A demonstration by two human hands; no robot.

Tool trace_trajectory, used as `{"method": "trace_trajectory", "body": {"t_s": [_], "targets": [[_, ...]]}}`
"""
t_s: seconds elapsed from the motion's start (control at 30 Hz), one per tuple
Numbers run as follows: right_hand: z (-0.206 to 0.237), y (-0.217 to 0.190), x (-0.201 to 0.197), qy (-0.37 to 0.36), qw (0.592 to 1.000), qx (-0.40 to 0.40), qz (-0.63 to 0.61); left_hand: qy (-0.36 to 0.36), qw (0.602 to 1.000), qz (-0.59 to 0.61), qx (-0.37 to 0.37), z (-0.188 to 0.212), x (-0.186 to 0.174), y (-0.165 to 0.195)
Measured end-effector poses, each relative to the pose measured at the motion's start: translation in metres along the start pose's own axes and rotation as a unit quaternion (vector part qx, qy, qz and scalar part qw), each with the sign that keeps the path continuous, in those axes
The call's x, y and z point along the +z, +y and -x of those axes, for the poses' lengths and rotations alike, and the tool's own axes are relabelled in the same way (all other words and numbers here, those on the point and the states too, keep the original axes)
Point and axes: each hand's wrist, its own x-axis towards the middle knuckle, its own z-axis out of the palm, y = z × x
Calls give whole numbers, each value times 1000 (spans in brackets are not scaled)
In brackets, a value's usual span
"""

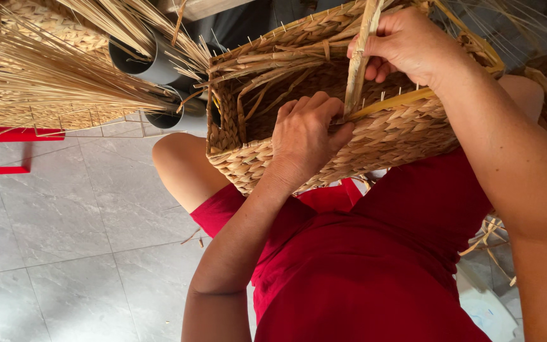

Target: The person sits on the floor with a woven basket on their lap and weaves flat water hyacinth strips around the basket's rim, threading and tightening each strip along the edge. They pull strips from a pile beside them and work around the rim, securing the weave over a bamboo frame.

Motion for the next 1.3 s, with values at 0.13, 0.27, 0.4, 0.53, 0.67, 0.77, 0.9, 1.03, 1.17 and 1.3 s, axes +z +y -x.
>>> {"method": "trace_trajectory", "body": {"t_s": [0.13, 0.27, 0.4, 0.53, 0.67, 0.77, 0.9, 1.03, 1.17, 1.3], "targets": [[1, 1, -1, -2, 1000, -26, -9, -9, 997, 70, -30, 1, -5, -1], [0, 0, 0, -24, 1000, -4, -7, -39, 993, 88, -66, 0, -8, 1], [0, -4, 3, -57, 997, 39, -22, -59, 990, 115, -61, 0, -13, -3], [2, -8, 5, -95, 993, 72, -27, -58, 964, 258, -37, 4, -20, -12], [4, -12, 7, -109, 992, 54, 19, -62, 970, 214, -93, 3, -13, -12], [19, -18, 2, -23, 972, -86, 219, -54, 972, 202, -106, -1, -10, -12], [74, -20, 2, 160, 840, -369, 363, -73, 967, 195, -146, -5, -11, -13], [124, -10, 34, 175, 833, -355, 386, -93, 962, 191, -170, -13, -12, -11], [127, -1, 64, 208, 804, -366, 420, -106, 959, 200, -171, -13, -14, -11], [126, 2, 72, 237, 776, -421, 405, -100, 960, 200, -170, -9, -15, -11]]}}
